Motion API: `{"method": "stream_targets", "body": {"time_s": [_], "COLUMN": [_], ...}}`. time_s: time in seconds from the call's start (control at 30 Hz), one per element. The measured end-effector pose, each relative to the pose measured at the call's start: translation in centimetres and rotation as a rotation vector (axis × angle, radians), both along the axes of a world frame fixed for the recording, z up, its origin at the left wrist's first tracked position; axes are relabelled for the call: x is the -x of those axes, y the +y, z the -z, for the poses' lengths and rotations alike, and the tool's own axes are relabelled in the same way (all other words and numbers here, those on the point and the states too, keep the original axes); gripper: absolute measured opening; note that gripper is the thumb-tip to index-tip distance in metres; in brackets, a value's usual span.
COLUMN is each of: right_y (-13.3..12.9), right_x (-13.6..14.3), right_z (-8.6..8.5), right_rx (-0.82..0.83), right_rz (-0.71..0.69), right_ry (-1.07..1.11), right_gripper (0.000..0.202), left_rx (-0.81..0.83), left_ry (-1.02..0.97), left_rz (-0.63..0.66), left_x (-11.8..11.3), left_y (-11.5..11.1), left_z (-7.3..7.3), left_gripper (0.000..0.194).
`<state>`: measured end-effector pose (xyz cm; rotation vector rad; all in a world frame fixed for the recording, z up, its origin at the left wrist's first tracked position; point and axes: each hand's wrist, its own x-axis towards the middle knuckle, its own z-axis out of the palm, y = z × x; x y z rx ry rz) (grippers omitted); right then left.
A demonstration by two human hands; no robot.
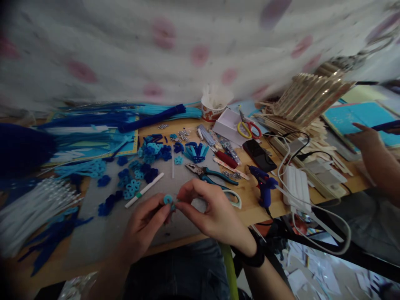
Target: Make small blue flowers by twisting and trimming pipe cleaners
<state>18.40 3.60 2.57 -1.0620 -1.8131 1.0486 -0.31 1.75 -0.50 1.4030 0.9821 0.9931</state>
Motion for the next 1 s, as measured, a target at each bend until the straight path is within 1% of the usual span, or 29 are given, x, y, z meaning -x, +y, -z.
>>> {"method": "stream_targets", "body": {"time_s": [0.1,0.17,0.27,0.33,0.43,0.53,0.7,0.87,1.0], "right_y": [-0.5,-0.7,-0.9,-0.9,-1.0,-1.0,-0.8,-0.7,-0.8], "right_x": [1.0,1.6,2.3,2.6,2.9,3.1,3.4,4.0,4.4], "right_z": [0.1,0.3,0.5,0.6,0.7,0.8,1.0,1.4,1.5], "right_rx": [0.099,0.133,0.125,0.11,0.09,0.073,0.111,0.083,0.064], "right_rz": [0.126,0.189,0.275,0.316,0.342,0.349,0.377,0.419,0.466], "right_ry": [0.156,0.253,0.303,0.302,0.274,0.251,0.29,0.344,0.372], "right_gripper": [0.019,0.026,0.031,0.033,0.035,0.035,0.034,0.039,0.045], "left_rx": [-0.145,-0.232,-0.322,-0.332,-0.271,-0.189,-0.131,-0.104,0.048], "left_ry": [0.079,0.118,0.181,0.194,0.172,0.153,0.132,0.104,-0.016], "left_rz": [-0.114,-0.159,-0.179,-0.189,-0.21,-0.22,-0.155,-0.135,-0.081], "left_x": [-0.4,-0.8,-1.1,-1.2,-1.3,-1.4,-1.2,-0.9,-0.9], "left_y": [-0.3,-0.5,-0.8,-1.0,-1.2,-1.4,-1.2,-0.8,-0.6], "left_z": [0.1,0.3,0.7,0.9,1.0,0.8,0.4,0.6,0.7], "left_gripper": [0.022,0.021,0.022,0.023,0.024,0.023,0.022,0.024,0.029]}}
